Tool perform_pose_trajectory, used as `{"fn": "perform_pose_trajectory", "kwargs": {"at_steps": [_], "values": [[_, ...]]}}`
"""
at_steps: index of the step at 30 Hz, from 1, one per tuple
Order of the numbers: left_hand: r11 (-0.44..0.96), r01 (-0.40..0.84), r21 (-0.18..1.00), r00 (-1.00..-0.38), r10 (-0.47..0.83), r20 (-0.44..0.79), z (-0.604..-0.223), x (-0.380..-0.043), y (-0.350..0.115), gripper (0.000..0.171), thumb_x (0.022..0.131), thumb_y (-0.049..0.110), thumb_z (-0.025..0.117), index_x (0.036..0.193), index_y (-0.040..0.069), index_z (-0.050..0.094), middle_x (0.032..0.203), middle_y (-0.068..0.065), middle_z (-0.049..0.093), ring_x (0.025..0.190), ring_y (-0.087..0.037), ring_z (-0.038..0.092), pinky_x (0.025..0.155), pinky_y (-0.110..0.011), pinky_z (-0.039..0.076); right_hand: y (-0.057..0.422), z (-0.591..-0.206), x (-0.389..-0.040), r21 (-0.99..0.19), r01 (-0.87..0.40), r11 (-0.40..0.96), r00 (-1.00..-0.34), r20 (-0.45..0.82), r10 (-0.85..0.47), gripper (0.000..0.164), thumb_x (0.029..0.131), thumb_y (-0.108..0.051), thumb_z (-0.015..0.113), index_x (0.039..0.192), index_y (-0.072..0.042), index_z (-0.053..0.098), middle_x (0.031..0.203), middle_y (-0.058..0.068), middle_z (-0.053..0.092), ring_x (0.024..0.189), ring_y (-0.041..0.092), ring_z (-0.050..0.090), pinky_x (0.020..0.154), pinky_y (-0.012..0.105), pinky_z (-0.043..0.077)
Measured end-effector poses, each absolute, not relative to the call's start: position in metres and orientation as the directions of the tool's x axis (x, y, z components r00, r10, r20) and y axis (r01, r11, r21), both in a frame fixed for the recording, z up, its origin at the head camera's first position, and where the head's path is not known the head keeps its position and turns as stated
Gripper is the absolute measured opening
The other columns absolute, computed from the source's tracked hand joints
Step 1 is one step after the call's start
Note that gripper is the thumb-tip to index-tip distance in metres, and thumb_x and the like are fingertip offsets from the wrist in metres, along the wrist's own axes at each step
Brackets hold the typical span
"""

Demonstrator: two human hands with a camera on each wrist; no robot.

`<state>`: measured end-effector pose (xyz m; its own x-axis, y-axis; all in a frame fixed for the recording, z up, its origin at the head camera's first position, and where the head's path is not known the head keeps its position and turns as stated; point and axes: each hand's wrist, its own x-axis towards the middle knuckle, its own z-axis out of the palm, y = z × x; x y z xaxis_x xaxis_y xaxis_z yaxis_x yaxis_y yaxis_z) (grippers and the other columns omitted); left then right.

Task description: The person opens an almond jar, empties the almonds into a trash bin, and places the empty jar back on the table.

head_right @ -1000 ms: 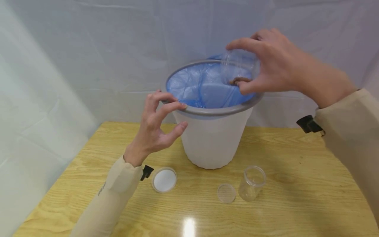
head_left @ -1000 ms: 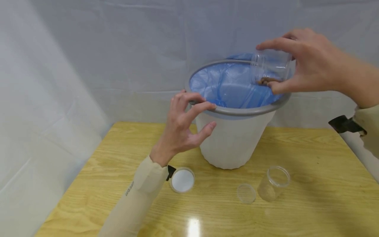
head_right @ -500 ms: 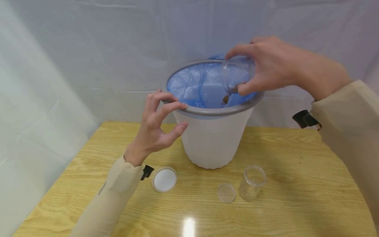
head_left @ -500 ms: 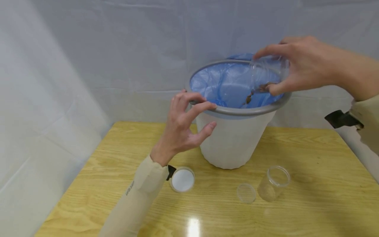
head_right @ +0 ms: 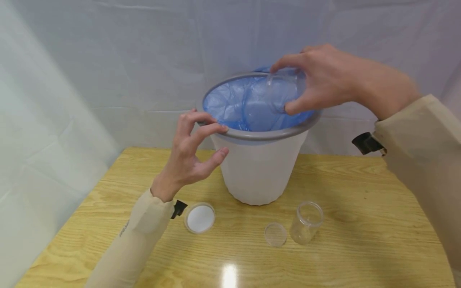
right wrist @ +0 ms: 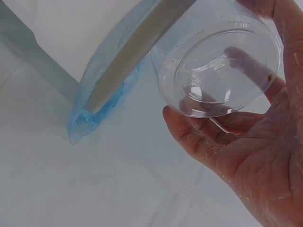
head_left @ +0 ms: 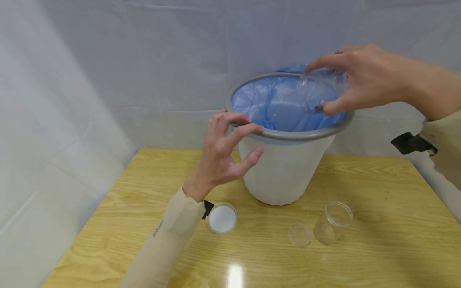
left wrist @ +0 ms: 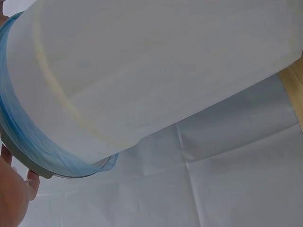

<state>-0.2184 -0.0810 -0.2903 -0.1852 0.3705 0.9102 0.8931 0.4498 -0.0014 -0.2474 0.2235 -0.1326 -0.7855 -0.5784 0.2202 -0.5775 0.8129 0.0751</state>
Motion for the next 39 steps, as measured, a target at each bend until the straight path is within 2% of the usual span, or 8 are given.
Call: {"fn": "perform_pose_trajectory", "kwargs": {"at_steps": [7, 14, 18, 23, 29, 34, 39], "values": [[0.455, 0.891, -0.001, -0.186, 0.368, 0.911, -0.291, -0.218, -0.081, 0.033, 0.094, 0.036, 0.068, 0.118, 0.014, 0.071, 0.117, -0.015, 0.058, 0.110, -0.034, 0.051, 0.099, -0.055, 0.036, 0.222, -0.130, -0.252, 0.089, -0.599, 0.796, -0.770, 0.207, -0.603, 0.077, 0.074, -0.042, 0.085, 0.144, -0.025, 0.057, 0.120, 0.022, 0.063, 0.091, 0.032, 0.057, 0.070, 0.043, 0.044], [0.457, 0.890, -0.001, -0.186, 0.364, 0.912, -0.290, -0.219, -0.081, 0.033, 0.094, 0.035, 0.068, 0.118, 0.014, 0.071, 0.116, -0.015, 0.059, 0.110, -0.034, 0.051, 0.099, -0.055, 0.036, 0.216, -0.123, -0.259, 0.102, -0.578, 0.810, -0.804, 0.098, -0.586, 0.074, 0.076, -0.045, 0.083, 0.143, -0.027, 0.058, 0.104, 0.014, 0.068, 0.082, 0.026, 0.055, 0.063, 0.034, 0.041], [0.457, 0.889, 0.000, -0.189, 0.368, 0.910, -0.290, -0.218, -0.081, 0.033, 0.093, 0.036, 0.069, 0.118, 0.014, 0.071, 0.117, -0.015, 0.059, 0.111, -0.034, 0.051, 0.100, -0.055, 0.036, 0.209, -0.124, -0.259, 0.108, -0.567, 0.816, -0.819, 0.032, -0.573, 0.074, 0.078, -0.048, 0.080, 0.145, -0.028, 0.057, 0.107, 0.014, 0.069, 0.082, 0.025, 0.057, 0.065, 0.034, 0.042], [0.455, 0.891, 0.000, -0.190, 0.372, 0.909, -0.288, -0.218, -0.081, 0.033, 0.092, 0.034, 0.071, 0.119, 0.015, 0.071, 0.118, -0.014, 0.058, 0.111, -0.034, 0.051, 0.101, -0.054, 0.036, 0.196, -0.124, -0.258, 0.113, -0.599, 0.793, -0.797, 0.006, -0.603, 0.075, 0.079, -0.048, 0.078, 0.147, -0.026, 0.056, 0.115, 0.016, 0.070, 0.077, 0.023, 0.056, 0.063, 0.035, 0.042], [0.457, 0.890, 0.007, -0.196, 0.368, 0.909, -0.290, -0.218, -0.081, 0.034, 0.090, 0.033, 0.072, 0.118, 0.014, 0.071, 0.117, -0.014, 0.058, 0.112, -0.034, 0.051, 0.101, -0.055, 0.036, 0.180, -0.118, -0.263, 0.134, -0.607, 0.783, -0.793, -0.045, -0.607, 0.074, 0.081, -0.050, 0.077, 0.146, -0.023, 0.056, 0.130, 0.022, 0.065, 0.097, 0.032, 0.063, 0.076, 0.046, 0.050], [0.460, 0.888, 0.002, -0.194, 0.371, 0.908, -0.289, -0.218, -0.081, 0.034, 0.091, 0.034, 0.071, 0.119, 0.015, 0.071, 0.117, -0.014, 0.058, 0.112, -0.034, 0.051, 0.101, -0.054, 0.035, 0.183, -0.117, -0.271, 0.160, -0.577, 0.801, -0.816, -0.072, -0.574, 0.075, 0.082, -0.053, 0.076, 0.146, -0.021, 0.055, 0.130, 0.024, 0.063, 0.106, 0.037, 0.061, 0.082, 0.053, 0.050], [0.456, 0.890, -0.001, -0.194, 0.379, 0.905, -0.287, -0.218, -0.080, 0.034, 0.091, 0.034, 0.071, 0.120, 0.016, 0.071, 0.118, -0.014, 0.058, 0.111, -0.033, 0.052, 0.101, -0.053, 0.036, 0.179, -0.118, -0.263, 0.108, -0.565, 0.818, -0.825, -0.086, -0.559, 0.073, 0.084, -0.053, 0.074, 0.148, -0.026, 0.053, 0.138, 0.023, 0.060, 0.119, 0.041, 0.061, 0.089, 0.057, 0.051]]}}
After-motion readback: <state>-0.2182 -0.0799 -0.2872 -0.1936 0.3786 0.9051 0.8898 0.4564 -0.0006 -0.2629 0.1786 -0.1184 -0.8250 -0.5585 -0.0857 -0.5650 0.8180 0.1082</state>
